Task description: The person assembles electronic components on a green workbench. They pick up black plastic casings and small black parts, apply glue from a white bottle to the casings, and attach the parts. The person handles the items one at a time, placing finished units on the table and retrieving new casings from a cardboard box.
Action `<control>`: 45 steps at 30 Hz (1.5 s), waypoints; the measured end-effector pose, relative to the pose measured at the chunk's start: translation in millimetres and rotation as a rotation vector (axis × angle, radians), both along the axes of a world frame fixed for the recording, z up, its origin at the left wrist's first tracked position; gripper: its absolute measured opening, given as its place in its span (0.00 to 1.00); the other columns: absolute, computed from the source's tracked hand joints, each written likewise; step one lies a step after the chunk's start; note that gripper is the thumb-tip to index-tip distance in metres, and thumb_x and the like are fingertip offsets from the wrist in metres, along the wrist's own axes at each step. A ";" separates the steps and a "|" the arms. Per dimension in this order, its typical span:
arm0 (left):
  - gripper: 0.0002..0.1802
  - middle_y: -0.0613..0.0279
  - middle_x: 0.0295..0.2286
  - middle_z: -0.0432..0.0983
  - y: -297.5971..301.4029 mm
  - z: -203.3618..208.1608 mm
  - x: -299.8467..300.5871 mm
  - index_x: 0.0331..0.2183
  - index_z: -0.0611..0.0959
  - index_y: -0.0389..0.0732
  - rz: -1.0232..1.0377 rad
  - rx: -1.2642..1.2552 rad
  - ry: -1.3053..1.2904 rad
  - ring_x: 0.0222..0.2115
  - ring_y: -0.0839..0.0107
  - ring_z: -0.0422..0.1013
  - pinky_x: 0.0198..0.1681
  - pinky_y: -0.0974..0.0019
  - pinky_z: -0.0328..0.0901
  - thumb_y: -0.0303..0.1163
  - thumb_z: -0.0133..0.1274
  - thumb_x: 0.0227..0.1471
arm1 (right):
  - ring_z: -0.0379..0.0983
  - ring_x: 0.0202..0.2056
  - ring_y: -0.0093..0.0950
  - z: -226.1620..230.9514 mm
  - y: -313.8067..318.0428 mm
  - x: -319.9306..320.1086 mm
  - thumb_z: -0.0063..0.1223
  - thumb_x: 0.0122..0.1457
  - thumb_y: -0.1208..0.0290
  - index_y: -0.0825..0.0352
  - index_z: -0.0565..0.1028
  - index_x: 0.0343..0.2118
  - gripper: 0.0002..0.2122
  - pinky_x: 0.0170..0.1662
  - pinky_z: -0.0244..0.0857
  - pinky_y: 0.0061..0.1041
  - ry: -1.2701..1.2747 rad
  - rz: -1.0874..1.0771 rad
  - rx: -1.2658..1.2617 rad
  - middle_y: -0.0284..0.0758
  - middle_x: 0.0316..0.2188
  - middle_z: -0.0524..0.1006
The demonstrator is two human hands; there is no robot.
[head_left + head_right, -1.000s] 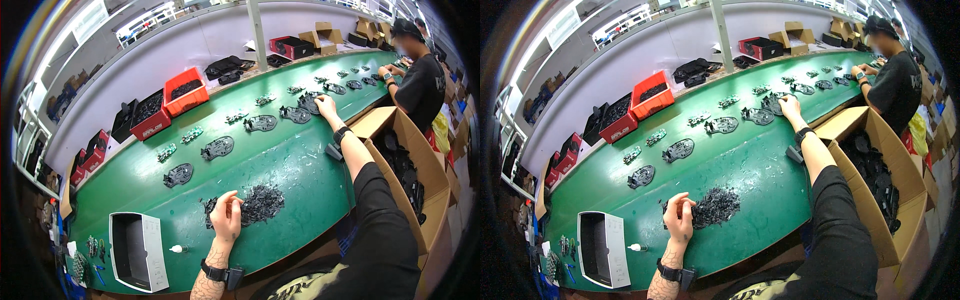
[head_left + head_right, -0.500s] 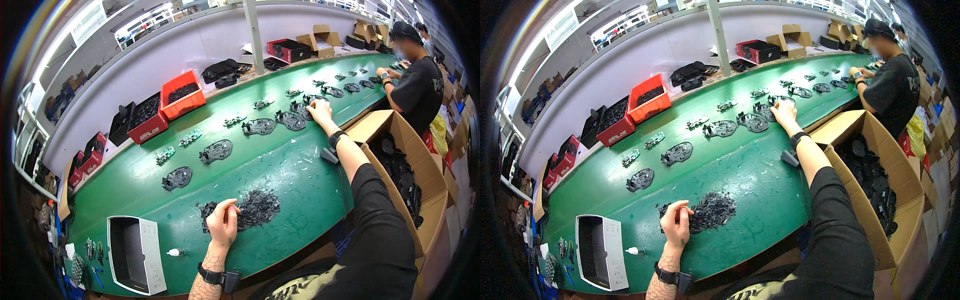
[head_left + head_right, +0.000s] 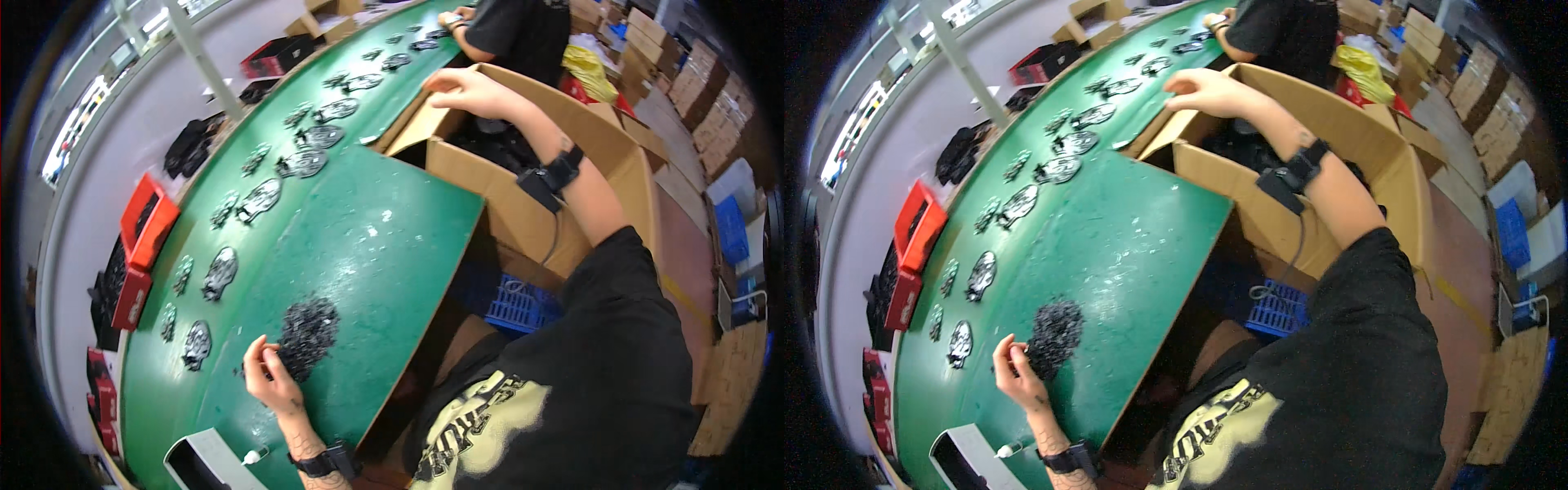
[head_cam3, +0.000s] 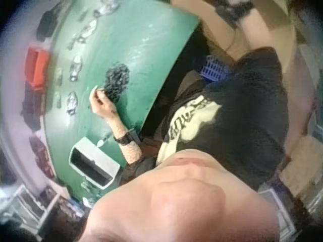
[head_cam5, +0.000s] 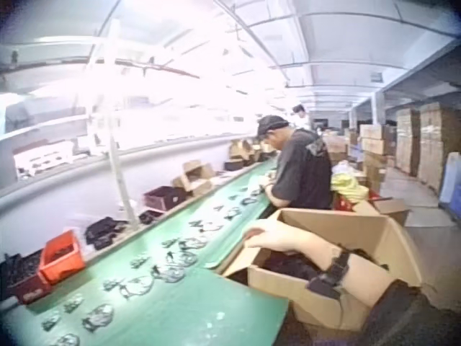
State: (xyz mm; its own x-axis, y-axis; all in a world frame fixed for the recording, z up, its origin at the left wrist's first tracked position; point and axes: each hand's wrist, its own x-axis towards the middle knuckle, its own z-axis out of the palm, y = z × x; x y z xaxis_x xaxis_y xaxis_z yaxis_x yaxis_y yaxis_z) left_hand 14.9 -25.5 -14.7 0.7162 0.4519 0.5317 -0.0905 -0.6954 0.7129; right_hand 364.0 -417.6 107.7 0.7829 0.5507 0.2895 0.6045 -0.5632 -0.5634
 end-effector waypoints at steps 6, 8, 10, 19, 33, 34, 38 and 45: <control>0.13 0.61 0.32 0.75 -8.2 13.7 -3.0 0.42 0.78 0.36 -0.085 0.078 0.076 0.27 0.75 0.67 0.28 0.73 0.61 0.24 0.46 0.53 | 0.59 0.59 0.39 -70.1 -257.7 -37.8 0.62 0.45 0.43 0.73 0.55 0.61 0.48 0.58 0.57 0.33 0.434 -0.601 -0.339 0.53 0.57 0.62; 0.14 0.60 0.34 0.75 -13.2 20.9 -9.1 0.42 0.78 0.36 -0.090 0.065 0.111 0.27 0.75 0.67 0.28 0.73 0.61 0.23 0.46 0.53 | 0.52 0.62 0.43 -96.9 -312.5 -53.6 0.61 0.40 0.36 0.77 0.51 0.61 0.55 0.63 0.48 0.31 0.454 -0.766 -0.558 0.56 0.61 0.54; 0.17 0.58 0.38 0.74 -25.6 34.1 -23.2 0.44 0.77 0.36 -0.099 0.121 0.118 0.29 0.73 0.67 0.26 0.73 0.61 0.20 0.47 0.50 | 0.48 0.64 0.42 -134.6 -348.2 -75.2 0.60 0.39 0.35 0.76 0.47 0.63 0.58 0.64 0.46 0.33 0.544 -0.830 -0.391 0.55 0.62 0.51; 0.19 0.48 0.36 0.76 -102.9 4.8 -124.6 0.41 0.79 0.31 0.181 0.340 0.103 0.34 0.54 0.72 0.38 0.59 0.68 0.39 0.50 0.58 | 0.53 0.60 0.51 -196.4 -310.1 -87.1 0.70 0.34 0.44 0.63 0.47 0.64 0.57 0.62 0.50 0.41 0.385 -0.811 -0.087 0.58 0.59 0.55; 0.15 0.48 0.29 0.78 -106.9 -15.5 -116.0 0.32 0.82 0.30 0.530 0.562 0.017 0.27 0.54 0.74 0.33 0.60 0.69 0.33 0.48 0.58 | 0.59 0.58 0.41 -191.8 -375.0 -47.3 0.57 0.46 0.38 0.79 0.61 0.56 0.47 0.60 0.53 0.33 0.575 -0.757 -0.052 0.55 0.57 0.62; 0.15 0.48 0.28 0.78 -107.6 -15.4 -115.0 0.32 0.82 0.30 0.549 0.531 0.029 0.27 0.54 0.74 0.33 0.60 0.69 0.33 0.48 0.58 | 0.60 0.58 0.42 -208.6 -382.9 -56.7 0.55 0.46 0.37 0.81 0.61 0.56 0.48 0.60 0.52 0.32 0.545 -0.831 0.059 0.55 0.55 0.64; 0.17 0.48 0.27 0.79 -109.1 -14.7 -107.8 0.29 0.83 0.31 0.595 0.495 0.005 0.26 0.54 0.74 0.31 0.61 0.69 0.34 0.48 0.58 | 0.61 0.57 0.40 -236.8 -400.1 -61.1 0.53 0.47 0.35 0.79 0.65 0.53 0.45 0.60 0.51 0.31 0.530 -0.943 0.033 0.52 0.54 0.65; 0.18 0.50 0.26 0.79 -114.1 -16.0 -106.1 0.29 0.83 0.31 0.608 0.484 -0.001 0.25 0.55 0.74 0.31 0.61 0.69 0.37 0.48 0.59 | 0.50 0.62 0.39 -139.7 -265.9 -75.4 0.47 0.53 0.39 0.61 0.57 0.62 0.39 0.57 0.53 0.50 0.868 -0.638 0.173 0.41 0.62 0.55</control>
